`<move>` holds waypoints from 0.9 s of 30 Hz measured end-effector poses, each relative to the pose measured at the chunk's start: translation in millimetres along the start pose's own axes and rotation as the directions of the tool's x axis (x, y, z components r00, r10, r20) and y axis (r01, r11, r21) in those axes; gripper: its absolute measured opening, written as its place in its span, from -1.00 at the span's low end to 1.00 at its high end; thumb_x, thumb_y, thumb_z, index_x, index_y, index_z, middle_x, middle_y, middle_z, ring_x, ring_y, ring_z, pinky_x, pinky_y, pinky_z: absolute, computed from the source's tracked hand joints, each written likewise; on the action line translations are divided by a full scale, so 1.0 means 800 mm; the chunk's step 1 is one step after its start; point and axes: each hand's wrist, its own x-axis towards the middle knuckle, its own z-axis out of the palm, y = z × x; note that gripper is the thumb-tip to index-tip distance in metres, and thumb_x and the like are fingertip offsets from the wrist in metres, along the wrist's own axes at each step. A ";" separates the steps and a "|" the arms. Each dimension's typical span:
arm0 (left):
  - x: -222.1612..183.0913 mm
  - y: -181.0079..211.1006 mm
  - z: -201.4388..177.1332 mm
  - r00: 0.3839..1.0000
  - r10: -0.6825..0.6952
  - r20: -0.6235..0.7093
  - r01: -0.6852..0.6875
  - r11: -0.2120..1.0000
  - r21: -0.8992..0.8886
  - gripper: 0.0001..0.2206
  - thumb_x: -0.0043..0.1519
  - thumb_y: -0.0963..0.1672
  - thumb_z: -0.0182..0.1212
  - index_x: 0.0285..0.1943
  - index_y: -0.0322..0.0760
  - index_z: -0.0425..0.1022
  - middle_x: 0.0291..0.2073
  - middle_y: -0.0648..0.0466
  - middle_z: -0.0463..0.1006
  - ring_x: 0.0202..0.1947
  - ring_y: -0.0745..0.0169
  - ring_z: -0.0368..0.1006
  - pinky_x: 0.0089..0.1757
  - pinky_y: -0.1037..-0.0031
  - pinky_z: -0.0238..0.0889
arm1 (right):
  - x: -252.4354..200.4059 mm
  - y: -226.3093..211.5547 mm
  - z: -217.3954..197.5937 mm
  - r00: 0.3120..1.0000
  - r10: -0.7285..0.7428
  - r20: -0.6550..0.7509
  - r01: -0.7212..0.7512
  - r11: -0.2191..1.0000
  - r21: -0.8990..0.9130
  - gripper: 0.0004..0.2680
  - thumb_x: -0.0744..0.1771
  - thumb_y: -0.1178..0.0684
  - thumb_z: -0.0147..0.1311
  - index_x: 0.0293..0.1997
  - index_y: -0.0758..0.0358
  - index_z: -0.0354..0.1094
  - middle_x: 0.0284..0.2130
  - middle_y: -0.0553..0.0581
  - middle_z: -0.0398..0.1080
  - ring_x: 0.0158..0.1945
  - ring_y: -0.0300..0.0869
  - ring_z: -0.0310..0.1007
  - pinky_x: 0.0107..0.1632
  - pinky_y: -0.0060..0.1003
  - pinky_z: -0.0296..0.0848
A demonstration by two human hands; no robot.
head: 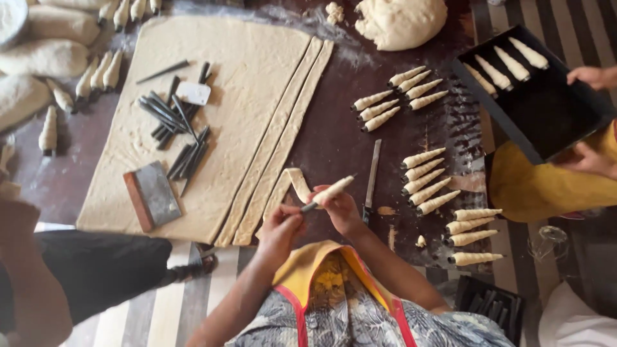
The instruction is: Wrapping thin strips of dough around conical metal molds to create pastry shells.
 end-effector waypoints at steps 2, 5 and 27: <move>0.001 0.011 0.007 0.989 -0.145 -0.003 0.143 0.981 -0.127 -0.91 0.33 -0.16 0.14 -0.05 -0.24 0.45 -0.37 0.03 0.56 -0.42 0.29 0.47 -0.37 0.52 0.37 | -0.004 0.012 -0.011 0.995 0.089 -0.041 -0.091 0.995 -0.049 -0.72 0.43 0.03 0.11 0.25 0.33 0.30 -0.02 0.18 0.54 0.09 -0.18 0.52 0.22 -0.24 0.47; 0.014 -0.006 -0.006 0.974 -0.225 0.020 0.223 0.947 -0.229 -0.90 0.32 -0.13 0.13 -0.05 -0.20 0.46 -0.40 0.01 0.57 -0.47 0.26 0.45 -0.42 0.51 0.34 | -0.001 0.014 -0.017 0.985 0.156 -0.076 -0.163 0.982 -0.098 -0.75 0.43 0.04 0.11 0.19 0.36 0.34 -0.02 0.19 0.54 0.10 -0.16 0.51 0.25 -0.20 0.45; 0.005 -0.002 0.009 0.981 -0.187 0.049 0.193 0.954 -0.230 -0.78 0.36 -0.10 0.06 0.01 -0.36 0.47 -0.36 -0.04 0.59 -0.48 0.26 0.49 -0.41 0.52 0.41 | 0.000 0.001 -0.014 0.983 0.181 -0.026 -0.183 0.972 -0.148 -0.72 0.44 -0.03 0.11 0.24 0.31 0.29 0.05 0.17 0.52 0.15 -0.18 0.51 0.29 -0.24 0.44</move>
